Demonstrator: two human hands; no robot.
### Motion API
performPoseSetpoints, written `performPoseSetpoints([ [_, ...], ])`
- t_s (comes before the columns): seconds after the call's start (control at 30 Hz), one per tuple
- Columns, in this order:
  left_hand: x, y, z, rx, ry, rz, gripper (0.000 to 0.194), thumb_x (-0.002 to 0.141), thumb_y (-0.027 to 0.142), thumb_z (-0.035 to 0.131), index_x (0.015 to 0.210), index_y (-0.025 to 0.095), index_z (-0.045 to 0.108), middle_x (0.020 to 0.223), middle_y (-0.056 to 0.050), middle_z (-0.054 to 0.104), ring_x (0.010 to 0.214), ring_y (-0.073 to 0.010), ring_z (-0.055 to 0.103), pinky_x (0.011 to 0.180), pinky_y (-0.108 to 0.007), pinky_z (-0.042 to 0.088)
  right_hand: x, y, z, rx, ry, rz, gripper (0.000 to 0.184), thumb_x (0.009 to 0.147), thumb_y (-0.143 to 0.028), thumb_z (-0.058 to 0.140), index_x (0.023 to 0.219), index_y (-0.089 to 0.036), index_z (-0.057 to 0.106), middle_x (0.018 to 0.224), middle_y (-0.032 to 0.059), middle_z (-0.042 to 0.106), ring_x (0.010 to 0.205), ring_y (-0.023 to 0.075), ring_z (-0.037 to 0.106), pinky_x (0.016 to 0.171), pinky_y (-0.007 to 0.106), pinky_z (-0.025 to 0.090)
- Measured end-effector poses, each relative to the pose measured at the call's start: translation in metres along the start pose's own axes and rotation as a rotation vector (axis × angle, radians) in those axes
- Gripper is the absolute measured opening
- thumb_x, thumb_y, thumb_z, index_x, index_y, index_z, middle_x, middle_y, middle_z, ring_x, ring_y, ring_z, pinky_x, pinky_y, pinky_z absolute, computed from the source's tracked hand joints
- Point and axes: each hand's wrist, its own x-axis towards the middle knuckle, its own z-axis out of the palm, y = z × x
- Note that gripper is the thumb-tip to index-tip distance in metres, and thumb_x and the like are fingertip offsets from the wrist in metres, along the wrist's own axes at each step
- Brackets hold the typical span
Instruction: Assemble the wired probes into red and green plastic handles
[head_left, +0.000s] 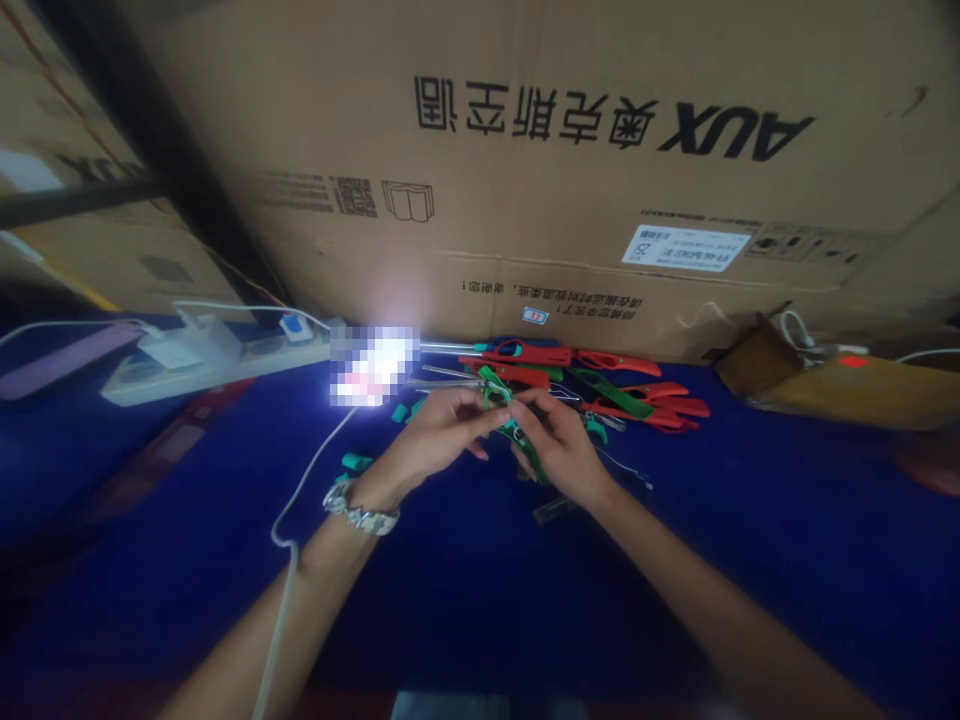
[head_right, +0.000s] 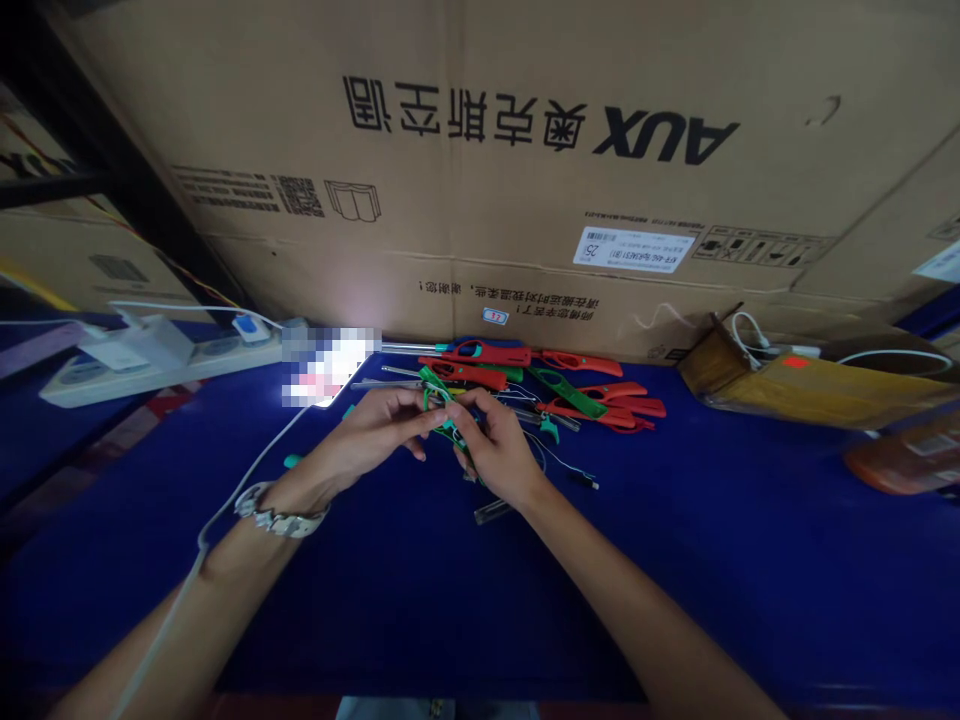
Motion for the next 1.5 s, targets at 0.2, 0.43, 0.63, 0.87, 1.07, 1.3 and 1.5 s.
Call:
performPoseSetpoints([
  [0.2, -0.002, -0.002, 0.0, -0.038, -0.013, 0.079, 0.028, 0.075, 0.039, 0.078, 0.08, 0.014, 0.068, 0.085, -0.004, 0.064, 0.076, -0.0165, 0.064, 0.049, -0.024, 0.059, 0.001, 0.005, -0.002, -0.055, 0.001, -0.033, 0.03, 0.096, -0.052, 0.056, 0.099, -0.022, 0.052, 0.05, -0.012, 0.046, 0.032, 0.0067, 0.043, 0.031, 0.016, 0.038],
  [0.43, -0.002, -0.003, 0.012, -0.133, 0.177, 0.09, 0.028, 0.075, 0.04, 0.08, 0.08, 0.014, 0.072, 0.082, -0.005, 0.068, 0.074, -0.0146, 0.065, 0.055, -0.021, 0.057, -0.003, 0.006, -0.005, -0.176, 0.01, -0.069, 0.028, 0.098, -0.05, 0.053, 0.102, -0.023, 0.053, 0.048, -0.0117, 0.047, 0.034, 0.008, 0.044, 0.036, 0.018, 0.04],
  [0.63, -0.001, -0.008, 0.01, -0.201, 0.034, 0.089, 0.023, 0.073, 0.034, 0.084, 0.084, 0.016, 0.078, 0.093, -0.005, 0.074, 0.079, -0.0134, 0.068, 0.068, -0.023, 0.059, -0.004, -0.007, -0.008, -0.106, -0.006, -0.033, 0.034, 0.094, -0.052, 0.058, 0.108, -0.02, 0.058, 0.049, -0.0093, 0.051, 0.036, 0.0086, 0.045, 0.037, 0.019, 0.038],
  [0.87, 0.0, -0.006, 0.004, -0.205, -0.047, 0.008, 0.021, 0.076, 0.034, 0.083, 0.08, 0.014, 0.076, 0.086, -0.004, 0.073, 0.077, -0.0127, 0.069, 0.071, -0.023, 0.059, -0.004, -0.011, -0.006, -0.044, 0.033, 0.056, 0.044, 0.086, -0.056, 0.066, 0.104, -0.017, 0.062, 0.049, -0.0087, 0.05, 0.033, 0.0091, 0.045, 0.033, 0.021, 0.037],
  [1.07, 0.001, -0.009, 0.001, -0.189, -0.063, -0.007, 0.025, 0.074, 0.036, 0.085, 0.079, 0.014, 0.074, 0.085, -0.004, 0.072, 0.079, -0.0137, 0.068, 0.074, -0.027, 0.061, -0.003, -0.001, -0.003, -0.117, 0.097, 0.011, 0.04, 0.086, -0.053, 0.069, 0.102, -0.017, 0.065, 0.066, -0.0052, 0.053, 0.037, 0.007, 0.05, 0.033, 0.021, 0.042],
  [1.3, -0.001, -0.013, 0.007, -0.274, -0.019, 0.021, 0.029, 0.073, 0.038, 0.085, 0.081, 0.013, 0.073, 0.087, -0.004, 0.071, 0.076, -0.0136, 0.069, 0.075, -0.031, 0.063, -0.001, 0.005, -0.004, -0.114, 0.158, -0.043, 0.037, 0.085, -0.051, 0.07, 0.102, -0.018, 0.066, 0.08, -0.0012, 0.057, 0.038, 0.0059, 0.053, 0.033, 0.021, 0.045],
  [1.5, -0.002, -0.01, 0.021, -0.318, 0.073, 0.039, 0.033, 0.069, 0.039, 0.086, 0.082, 0.013, 0.071, 0.077, -0.002, 0.071, 0.066, -0.0138, 0.068, 0.068, -0.031, 0.063, -0.002, -0.002, -0.002, -0.066, 0.172, -0.025, 0.038, 0.086, -0.056, 0.066, 0.1, -0.022, 0.064, 0.064, -0.0052, 0.052, 0.04, 0.0092, 0.052, 0.035, 0.021, 0.045],
])
